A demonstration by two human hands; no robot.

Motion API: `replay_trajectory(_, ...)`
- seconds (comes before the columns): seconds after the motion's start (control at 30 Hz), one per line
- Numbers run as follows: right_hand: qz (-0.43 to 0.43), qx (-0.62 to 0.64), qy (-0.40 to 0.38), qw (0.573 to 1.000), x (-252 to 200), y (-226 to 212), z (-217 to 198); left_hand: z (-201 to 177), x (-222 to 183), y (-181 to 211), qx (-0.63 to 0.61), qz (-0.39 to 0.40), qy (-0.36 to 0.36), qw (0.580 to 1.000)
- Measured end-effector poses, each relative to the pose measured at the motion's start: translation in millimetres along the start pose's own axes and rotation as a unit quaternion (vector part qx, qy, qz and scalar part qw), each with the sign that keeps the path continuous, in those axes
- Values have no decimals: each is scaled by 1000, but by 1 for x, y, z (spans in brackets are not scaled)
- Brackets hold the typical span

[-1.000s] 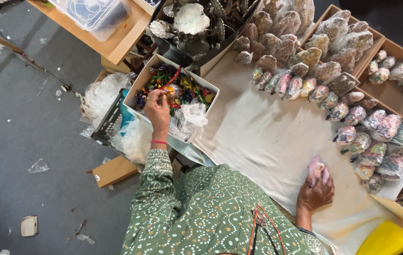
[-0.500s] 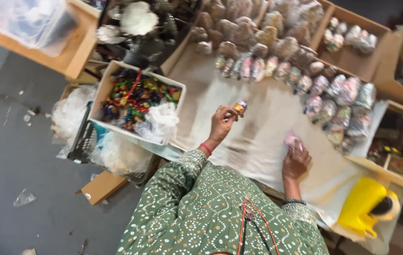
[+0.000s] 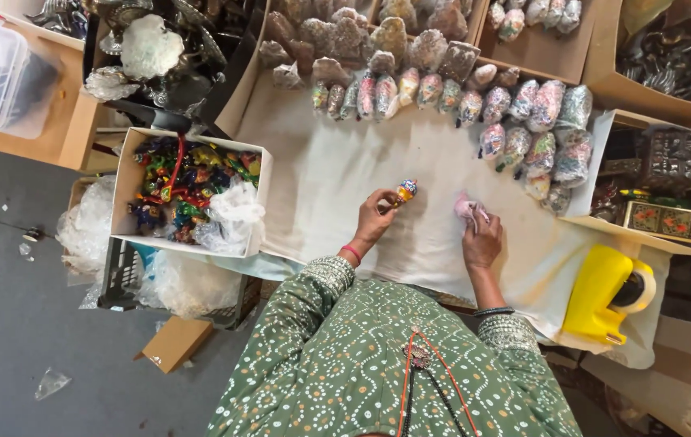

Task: Wrapping small figurines in protective material and preparing them for packing.

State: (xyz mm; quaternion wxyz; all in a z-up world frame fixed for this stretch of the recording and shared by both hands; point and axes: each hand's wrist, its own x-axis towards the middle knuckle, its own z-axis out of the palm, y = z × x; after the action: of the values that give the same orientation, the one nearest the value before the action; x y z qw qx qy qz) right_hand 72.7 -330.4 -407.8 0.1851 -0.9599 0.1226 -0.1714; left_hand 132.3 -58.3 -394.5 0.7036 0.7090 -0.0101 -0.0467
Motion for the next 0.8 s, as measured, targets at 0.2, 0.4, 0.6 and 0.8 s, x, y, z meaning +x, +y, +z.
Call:
replay_trajectory(0.2, 69, 225, 16, 972, 16, -26, 15, 6, 5, 0, 151, 8, 6, 988)
replay_trajectory(0.4, -163, 207, 7, 965, 27, -151, -8, 20, 15, -61, 353, -6, -15, 936)
replay_trajectory(0.6, -94, 123, -105, 982, 63, -165, 17, 20, 14, -56, 408, -25, -48, 911)
replay_trajectory(0.8, 29, 50, -190, 980, 103, -138, 76, 19, 12, -2, 368, 5, -34, 929)
